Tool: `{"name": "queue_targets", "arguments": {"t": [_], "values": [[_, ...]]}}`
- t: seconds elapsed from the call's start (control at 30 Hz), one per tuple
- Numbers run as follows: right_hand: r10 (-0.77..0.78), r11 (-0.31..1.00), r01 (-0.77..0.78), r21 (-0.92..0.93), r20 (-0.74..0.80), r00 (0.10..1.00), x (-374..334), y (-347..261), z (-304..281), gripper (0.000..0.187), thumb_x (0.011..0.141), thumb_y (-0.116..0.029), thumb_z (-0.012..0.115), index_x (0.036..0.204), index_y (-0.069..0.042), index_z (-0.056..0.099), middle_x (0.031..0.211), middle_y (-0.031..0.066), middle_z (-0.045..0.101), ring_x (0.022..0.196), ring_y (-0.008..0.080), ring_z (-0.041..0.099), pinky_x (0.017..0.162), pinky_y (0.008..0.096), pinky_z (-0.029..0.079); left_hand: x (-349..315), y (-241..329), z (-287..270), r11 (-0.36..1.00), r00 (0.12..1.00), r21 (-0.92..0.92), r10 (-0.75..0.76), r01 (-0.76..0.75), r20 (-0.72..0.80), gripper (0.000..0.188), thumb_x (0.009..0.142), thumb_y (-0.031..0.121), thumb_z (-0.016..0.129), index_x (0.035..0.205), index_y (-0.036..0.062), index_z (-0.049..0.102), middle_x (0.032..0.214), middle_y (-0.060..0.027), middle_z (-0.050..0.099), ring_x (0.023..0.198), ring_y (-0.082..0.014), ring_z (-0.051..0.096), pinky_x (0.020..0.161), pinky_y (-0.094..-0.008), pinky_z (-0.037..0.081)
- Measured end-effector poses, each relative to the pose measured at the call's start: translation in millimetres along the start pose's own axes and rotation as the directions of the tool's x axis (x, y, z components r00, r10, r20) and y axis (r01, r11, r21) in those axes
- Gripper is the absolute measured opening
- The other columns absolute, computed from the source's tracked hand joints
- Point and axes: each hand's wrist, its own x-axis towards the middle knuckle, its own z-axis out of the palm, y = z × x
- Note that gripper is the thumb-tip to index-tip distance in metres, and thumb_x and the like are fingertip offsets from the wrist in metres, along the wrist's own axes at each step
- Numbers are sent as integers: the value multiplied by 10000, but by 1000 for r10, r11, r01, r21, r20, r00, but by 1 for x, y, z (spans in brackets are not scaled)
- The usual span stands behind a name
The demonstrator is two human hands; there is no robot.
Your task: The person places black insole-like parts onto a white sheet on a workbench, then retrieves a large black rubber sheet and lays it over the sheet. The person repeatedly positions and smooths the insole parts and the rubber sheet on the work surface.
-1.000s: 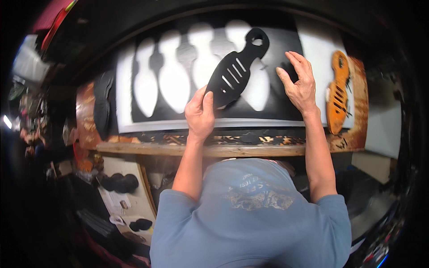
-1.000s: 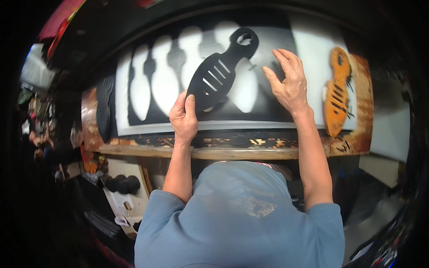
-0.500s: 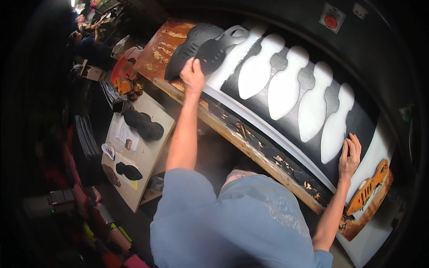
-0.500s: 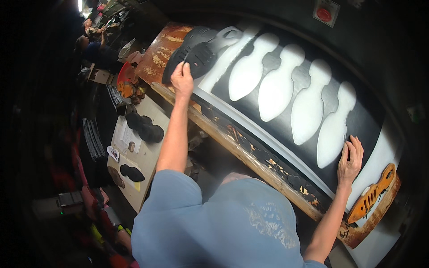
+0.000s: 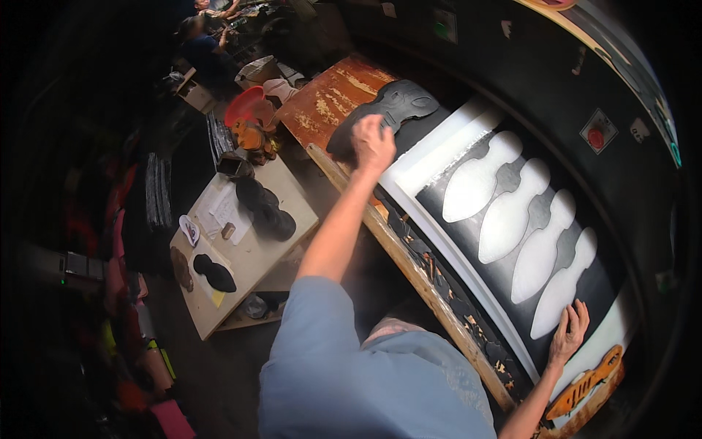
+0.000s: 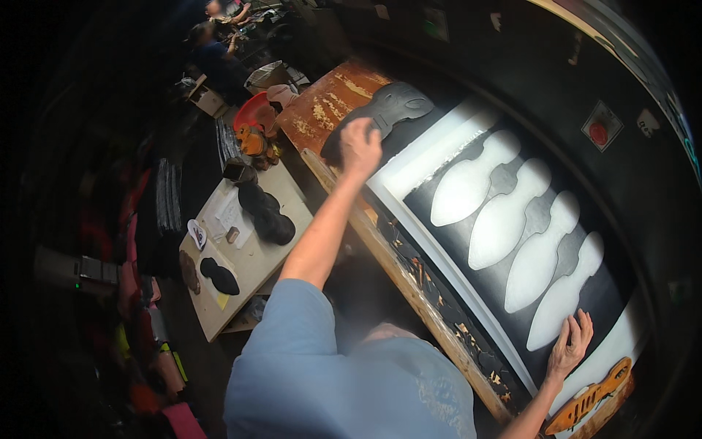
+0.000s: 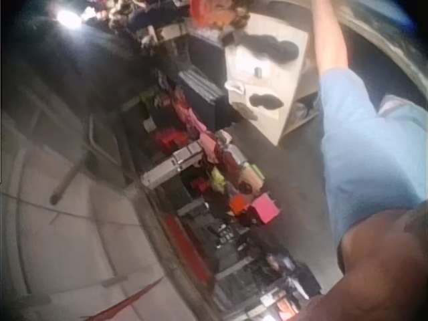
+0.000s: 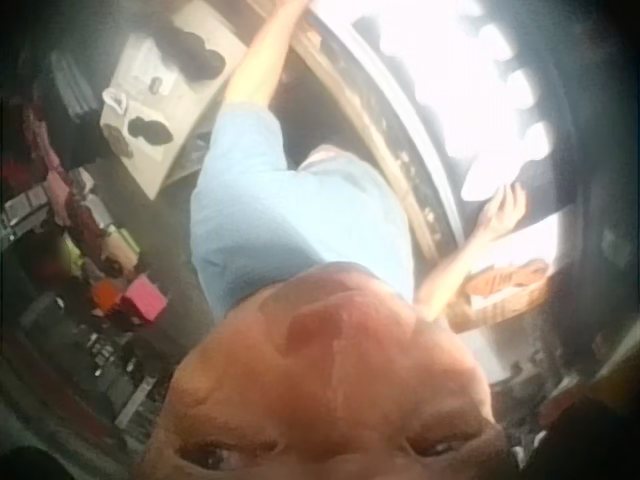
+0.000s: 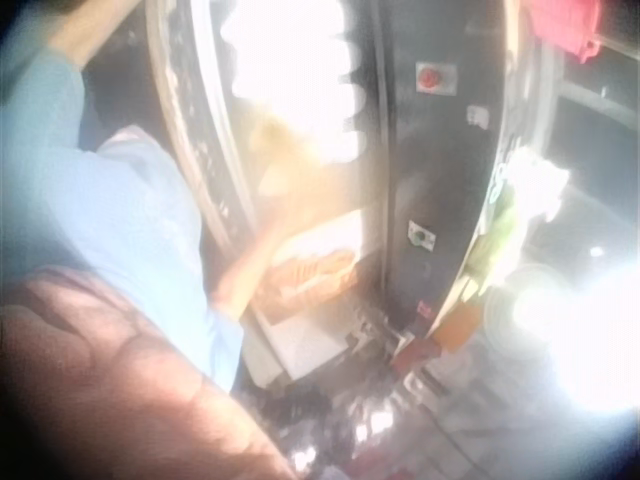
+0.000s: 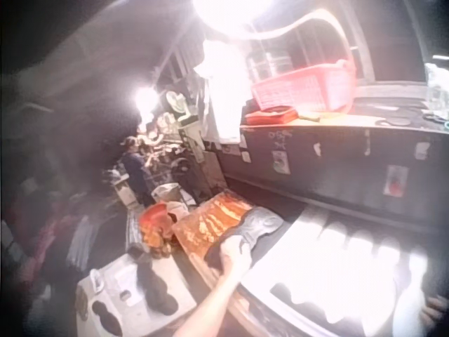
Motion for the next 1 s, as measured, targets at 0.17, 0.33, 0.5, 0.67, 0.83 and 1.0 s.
{"name": "queue_targets", "arguments": {"t": [0.17, 0.33, 0.5, 0.67, 0.83, 1.0], "values": [[-18, 1000, 18, -8, -88, 996, 0, -2, 3, 115, 995, -20, 682, 1085, 40, 720, 1249, 170, 695, 1216, 353, 638, 1050, 430, 513, -40, 92, 23, 934, 976, -321, 195, -155, 97, 255, 917, 125, 701, 1147, 14, 703, 1193, -183, 697, 1146, -363, 642, 1043, -441, 503], [-79, 996, 75, -40, -99, 992, 2, 4, 7, 95, 1002, 10, 649, 1076, 63, 673, 1170, 197, 674, 1102, 354, 659, 975, 426, 539, -91, 190, 44, 798, 899, -537, 411, -275, 150, 226, 905, 84, 690, 1103, -24, 679, 1162, -219, 678, 1121, -385, 637, 1039, -473, 501], [-10, 998, 17, 62, -105, 994, 1, 5, 2, 85, 1027, 3, 608, 1088, 58, 627, 1173, 215, 648, 1098, 366, 652, 978, 419, 529, -161, 293, 48, 608, 876, -777, 453, -166, 166, 249, 897, 71, 719, 1133, 15, 664, 1188, -179, 664, 1160, -372, 622, 1047, -472, 487], [-1, 998, 7, 60, -96, 995, -1, -5, 0, 232, 1028, -34, 630, 1243, 50, 642, 1234, 207, 645, 1186, 364, 620, 1037, 425, 501, -221, 361, 47, 533, 774, -831, 589, -157, 232, 385, 877, 97, 722, 1217, -66, 641, 1282, -249, 628, 1268, -425, 571, 1116, -505, 448], [-67, 997, 69, 34, -62, 996, -2, -7, 3, 242, 982, -20, 683, 1214, 47, 705, 1274, 179, 652, 1246, 358, 598, 1067, 442, 490, -255, 381, 53, 590, 638, -794, 670, -147, 381, 505, 915, 143, 691, 1344, -108, 606, 1438, -300, 567, 1446, -485, 443, 1221, -534, 356], [-68, 993, 77, 87, -98, 993, -3, -4, 5, 113, 986, 4, 661, 1085, 59, 670, 1215, 186, 656, 1173, 364, 635, 1042, 428, 503, -263, 375, 52, 589, 623, -796, 676, -138, 393, 487, 920, 135, 694, 1327, -121, 610, 1434, -299, 578, 1460, -473, 439, 1242, -519, 340]]}}
